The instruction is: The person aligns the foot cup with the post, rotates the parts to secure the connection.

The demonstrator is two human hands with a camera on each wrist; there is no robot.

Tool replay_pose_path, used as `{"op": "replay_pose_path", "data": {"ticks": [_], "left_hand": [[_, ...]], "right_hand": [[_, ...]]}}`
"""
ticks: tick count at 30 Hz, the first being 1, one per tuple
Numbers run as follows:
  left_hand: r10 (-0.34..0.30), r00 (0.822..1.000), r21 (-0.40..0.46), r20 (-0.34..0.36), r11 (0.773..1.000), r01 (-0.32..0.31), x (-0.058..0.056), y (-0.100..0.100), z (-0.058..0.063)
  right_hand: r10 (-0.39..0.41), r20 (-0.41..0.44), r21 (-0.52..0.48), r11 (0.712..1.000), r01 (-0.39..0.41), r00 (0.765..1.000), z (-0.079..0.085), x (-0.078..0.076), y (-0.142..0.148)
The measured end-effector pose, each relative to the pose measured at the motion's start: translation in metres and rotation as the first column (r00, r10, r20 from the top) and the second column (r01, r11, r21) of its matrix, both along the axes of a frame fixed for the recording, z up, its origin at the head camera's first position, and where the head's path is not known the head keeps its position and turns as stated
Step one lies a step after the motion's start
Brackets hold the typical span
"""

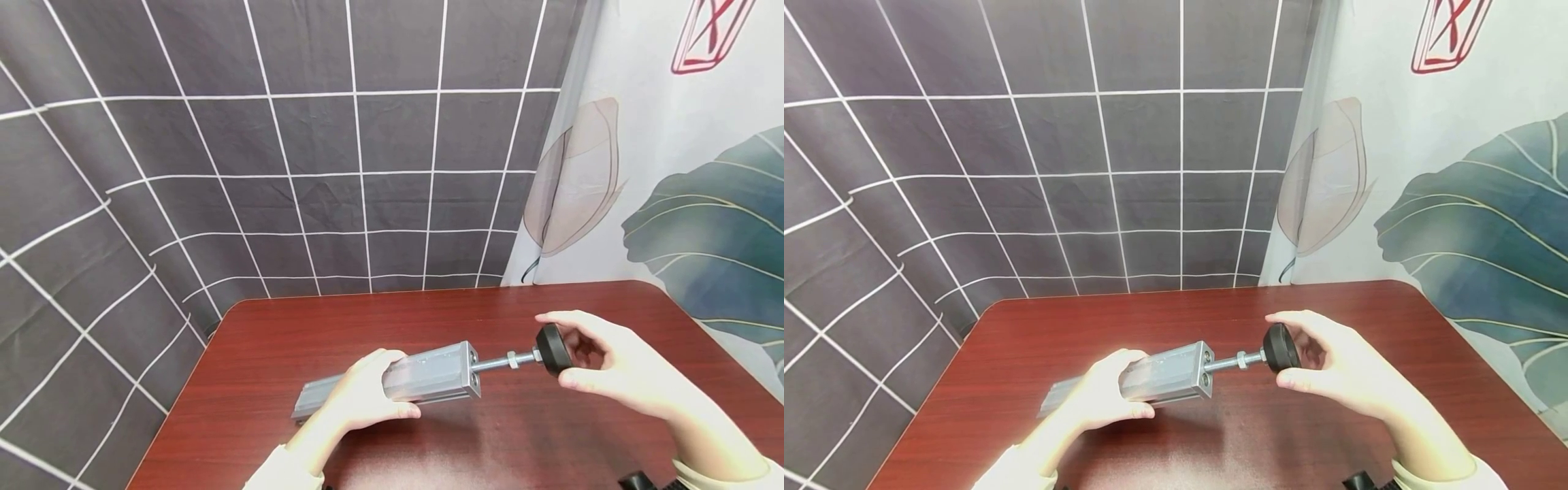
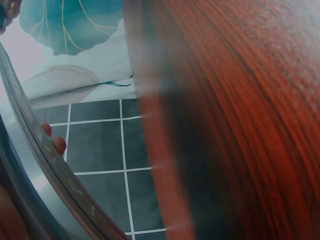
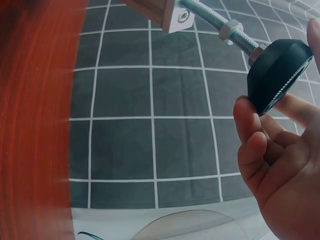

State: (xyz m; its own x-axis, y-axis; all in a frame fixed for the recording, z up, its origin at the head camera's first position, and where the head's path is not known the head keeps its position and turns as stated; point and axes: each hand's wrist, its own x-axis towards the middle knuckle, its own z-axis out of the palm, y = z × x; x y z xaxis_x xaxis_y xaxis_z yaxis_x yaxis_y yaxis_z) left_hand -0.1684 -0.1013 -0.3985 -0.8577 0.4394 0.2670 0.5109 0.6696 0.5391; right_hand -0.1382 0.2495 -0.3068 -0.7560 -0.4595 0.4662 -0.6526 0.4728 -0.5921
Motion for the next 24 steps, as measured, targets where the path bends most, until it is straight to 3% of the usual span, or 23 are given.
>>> {"op": "replay_pose_path", "data": {"ticks": [4, 12, 18, 24], "left_hand": [[0.002, 1.000, 0.005, -0.003, 1.000, -0.002, 0.000, 0.000, 0.000], [0.014, 1.000, 0.046, -0.010, 0.999, -0.013, 0.000, -0.003, 0.001], [0.029, 1.000, 0.058, 0.007, 0.998, -0.029, -0.001, -0.004, 0.003], [0.020, 1.000, 0.060, 0.010, 0.998, -0.021, -0.002, -0.004, 0.002]], "right_hand": [[-0.015, -0.017, 0.025, 1.000, 0.016, 1.000, 0.000, -0.002, 0.001], [0.089, -0.091, 0.148, 0.986, -0.074, 0.992, 0.007, -0.001, 0.011], [0.134, -0.176, 0.176, 0.979, -0.102, 0.975, 0.010, -0.001, 0.006], [0.077, -0.183, 0.130, 0.990, -0.053, 0.980, 0.009, -0.003, 0.004]]}}
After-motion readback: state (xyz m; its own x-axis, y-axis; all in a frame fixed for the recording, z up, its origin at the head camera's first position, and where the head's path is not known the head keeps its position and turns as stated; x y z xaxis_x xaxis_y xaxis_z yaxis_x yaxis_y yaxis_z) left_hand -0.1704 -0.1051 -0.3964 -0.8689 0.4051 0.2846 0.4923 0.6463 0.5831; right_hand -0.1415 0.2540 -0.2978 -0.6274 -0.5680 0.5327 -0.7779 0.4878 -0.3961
